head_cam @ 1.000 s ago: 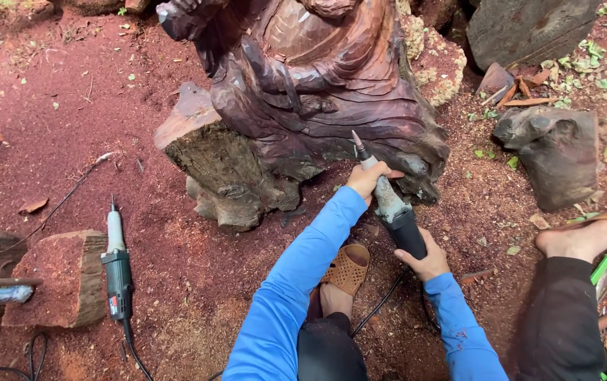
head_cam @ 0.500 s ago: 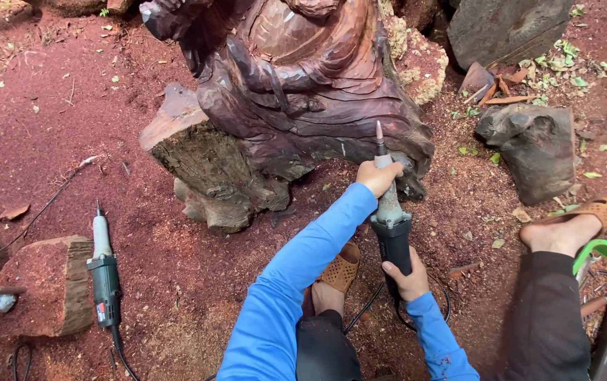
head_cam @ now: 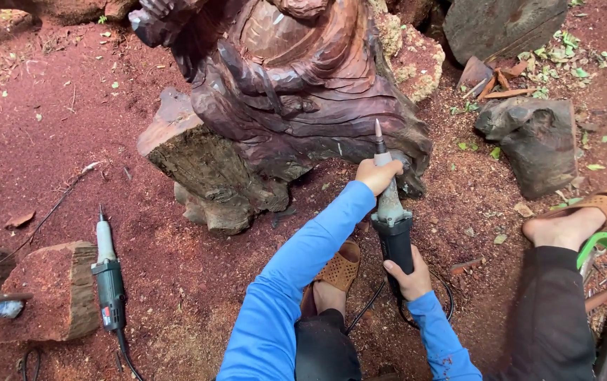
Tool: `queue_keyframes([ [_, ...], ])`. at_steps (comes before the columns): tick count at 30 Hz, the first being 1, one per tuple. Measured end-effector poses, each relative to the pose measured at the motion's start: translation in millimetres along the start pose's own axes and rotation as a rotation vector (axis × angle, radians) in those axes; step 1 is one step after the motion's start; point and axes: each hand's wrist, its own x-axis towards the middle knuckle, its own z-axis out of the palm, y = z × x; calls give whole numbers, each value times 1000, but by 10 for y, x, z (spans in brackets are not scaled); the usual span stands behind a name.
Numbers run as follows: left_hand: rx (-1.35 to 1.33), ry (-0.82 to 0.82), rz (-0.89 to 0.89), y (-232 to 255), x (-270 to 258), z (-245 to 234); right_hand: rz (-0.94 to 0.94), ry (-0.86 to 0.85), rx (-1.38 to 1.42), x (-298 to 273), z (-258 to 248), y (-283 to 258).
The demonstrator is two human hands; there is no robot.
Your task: Carving details into a large wooden Buddha-like statue using a power rotary tool.
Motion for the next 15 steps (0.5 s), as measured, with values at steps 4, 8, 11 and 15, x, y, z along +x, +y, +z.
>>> queue_keyframes([
  [4, 125, 30, -12, 136, -165, 69, -5, -10, 94, -174, 38, -285],
  [8, 286, 42, -35, 361, -422, 63, -2, -53, 237, -283, 92, -383],
  [11, 394, 66, -41, 335, -361, 120, 9, -85, 336, -350, 119, -401],
  [15, 453, 80, -35, 248, -282, 135, -6, -125, 382, -350, 140, -340],
])
